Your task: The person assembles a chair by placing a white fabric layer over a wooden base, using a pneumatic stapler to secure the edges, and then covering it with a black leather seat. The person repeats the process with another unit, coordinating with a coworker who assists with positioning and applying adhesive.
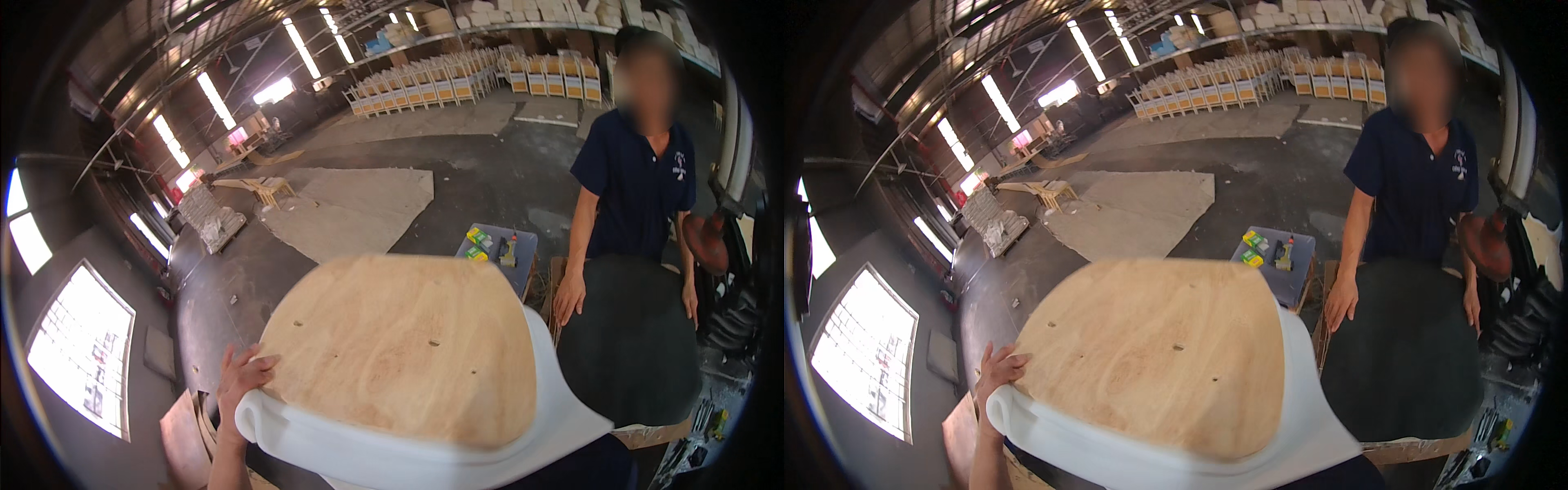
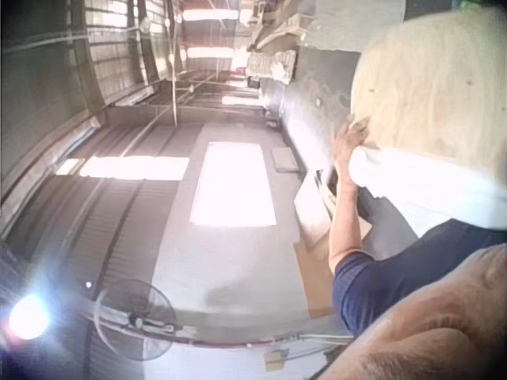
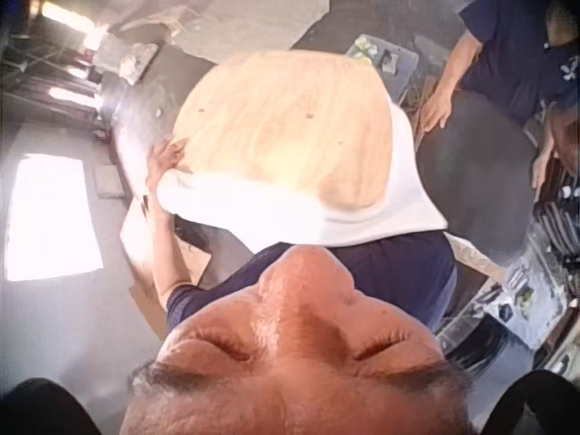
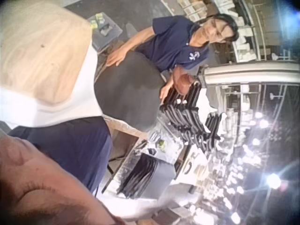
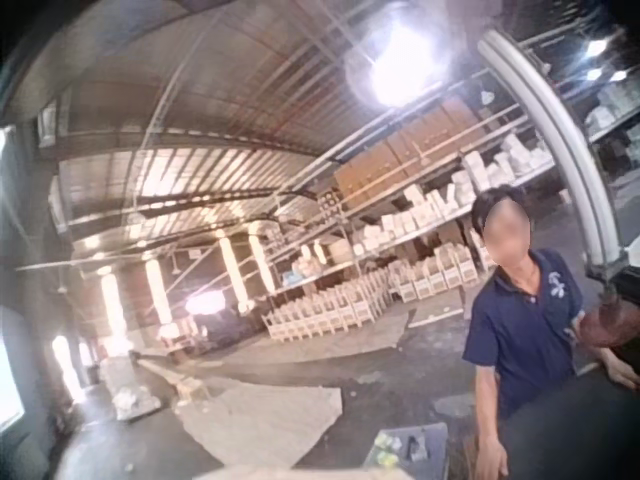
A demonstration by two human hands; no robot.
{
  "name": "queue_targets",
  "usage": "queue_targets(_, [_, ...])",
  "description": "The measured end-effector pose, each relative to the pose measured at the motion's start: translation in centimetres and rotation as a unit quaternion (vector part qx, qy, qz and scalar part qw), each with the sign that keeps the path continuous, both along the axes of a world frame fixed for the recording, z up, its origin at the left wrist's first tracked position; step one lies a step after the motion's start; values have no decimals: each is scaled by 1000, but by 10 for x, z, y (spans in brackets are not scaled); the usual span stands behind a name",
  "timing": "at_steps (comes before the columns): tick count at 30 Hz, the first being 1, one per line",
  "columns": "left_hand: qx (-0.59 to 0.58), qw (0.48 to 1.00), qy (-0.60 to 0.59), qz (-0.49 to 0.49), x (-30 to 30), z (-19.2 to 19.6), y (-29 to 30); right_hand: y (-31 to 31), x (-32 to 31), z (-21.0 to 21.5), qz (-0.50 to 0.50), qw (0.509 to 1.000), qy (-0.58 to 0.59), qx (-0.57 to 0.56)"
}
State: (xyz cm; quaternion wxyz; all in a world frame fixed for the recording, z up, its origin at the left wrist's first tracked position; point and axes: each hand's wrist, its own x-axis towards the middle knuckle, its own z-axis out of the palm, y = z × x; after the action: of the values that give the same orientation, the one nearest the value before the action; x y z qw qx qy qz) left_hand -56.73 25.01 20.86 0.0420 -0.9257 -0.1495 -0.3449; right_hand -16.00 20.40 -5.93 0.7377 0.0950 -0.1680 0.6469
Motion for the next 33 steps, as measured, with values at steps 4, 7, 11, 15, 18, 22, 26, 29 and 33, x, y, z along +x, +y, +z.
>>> queue_targets(4, [42,992,-99,71,-33,-45,24,-26,-2,43,-8,999,-44,-12])
queue_targets(7, [-229,912,-339,43,-26,-108,36,-41,-19,69,2,997,-73,-24])
queue_targets(11, [-517,623,-577,-110,22,-199,-26,-71,-13,99,-17,992,-121,-39])
queue_targets(15, [-661,363,-609,-246,40,-201,-83,-122,9,102,-59,983,-147,-87])
queue_targets(18, [-719,394,-529,-220,27,-187,-62,-166,20,105,-84,978,-156,-109])
queue_targets(22, [-789,425,-403,-186,30,-190,-48,-250,31,116,-134,963,-159,-170])
queue_targets(26, [-832,434,-301,-169,56,-203,-49,-350,32,115,-184,941,-139,-247])
queue_targets(29, [-869,393,-263,-143,100,-219,-69,-423,31,111,-228,917,-117,-305])
queue_targets(33, [-908,381,-138,-108,177,-210,-82,-508,32,102,-294,882,-74,-361])
